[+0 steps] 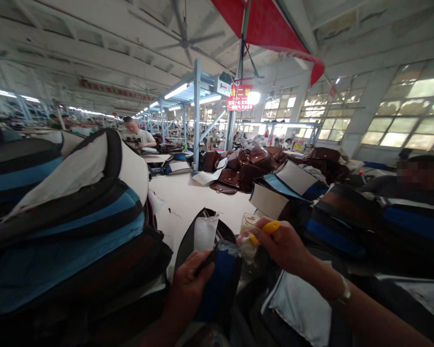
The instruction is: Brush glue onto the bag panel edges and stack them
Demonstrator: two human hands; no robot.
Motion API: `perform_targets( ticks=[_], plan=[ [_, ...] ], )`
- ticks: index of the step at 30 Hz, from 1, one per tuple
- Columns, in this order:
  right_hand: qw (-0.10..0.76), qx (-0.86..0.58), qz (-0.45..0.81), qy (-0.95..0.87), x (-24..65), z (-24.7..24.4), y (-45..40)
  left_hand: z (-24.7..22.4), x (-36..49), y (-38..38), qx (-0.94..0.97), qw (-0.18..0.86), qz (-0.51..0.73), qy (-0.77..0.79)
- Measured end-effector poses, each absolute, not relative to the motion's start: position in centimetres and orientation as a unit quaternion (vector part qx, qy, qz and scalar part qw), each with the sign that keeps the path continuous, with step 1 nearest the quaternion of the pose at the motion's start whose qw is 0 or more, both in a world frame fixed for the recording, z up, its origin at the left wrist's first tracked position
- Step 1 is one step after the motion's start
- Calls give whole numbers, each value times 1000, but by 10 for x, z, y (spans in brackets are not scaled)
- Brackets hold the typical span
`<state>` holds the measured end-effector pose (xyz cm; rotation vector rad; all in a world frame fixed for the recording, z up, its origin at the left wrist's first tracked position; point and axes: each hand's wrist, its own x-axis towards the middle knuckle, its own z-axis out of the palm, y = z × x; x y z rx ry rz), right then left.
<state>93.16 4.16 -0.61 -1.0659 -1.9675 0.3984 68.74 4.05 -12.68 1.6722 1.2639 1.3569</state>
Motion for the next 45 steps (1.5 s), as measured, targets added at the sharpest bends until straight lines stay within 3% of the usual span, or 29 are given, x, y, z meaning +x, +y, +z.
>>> perform_targets(
  ticks=[3, 7, 10, 13, 15, 24, 27, 31, 35, 38, 40, 42, 45],
  plan=[
    [456, -436, 143, -763, 934, 8, 41, -129, 695, 35, 687, 233, 521, 450],
    [493, -423, 202, -733, 920, 26, 41, -137, 706, 26, 771, 9, 506, 385],
    [422, -430, 223, -766, 908, 27, 48, -143, 711, 22, 798, -131, 466, 360],
    [311, -451, 187, -816, 902, 26, 55, -142, 712, 19, 809, -189, 443, 337],
    [291, -460, 165, -822, 901, 28, 56, -140, 713, 17, 815, -205, 434, 325],
    [186, -490, 64, -849, 889, 30, 51, -144, 718, 14, 837, -209, 398, 313],
    [260, -478, 145, -826, 889, 27, 51, -141, 719, 15, 835, -209, 399, 317],
    [428, -478, 231, -731, 906, 29, 59, -126, 714, 22, 821, -211, 416, 329],
    [574, -459, 288, -614, 934, 28, 54, -106, 701, 32, 764, -78, 503, 398],
    [618, -406, 410, -534, 939, -3, 38, -100, 695, 38, 707, 55, 530, 465],
    [619, -326, 568, -433, 932, -36, 27, -101, 693, 40, 682, 90, 531, 495],
    [606, -254, 664, -357, 919, -65, 20, -102, 693, 39, 698, 67, 516, 493],
    [620, -204, 691, -311, 899, -86, 15, -98, 691, 34, 734, 16, 487, 472]
  ],
)
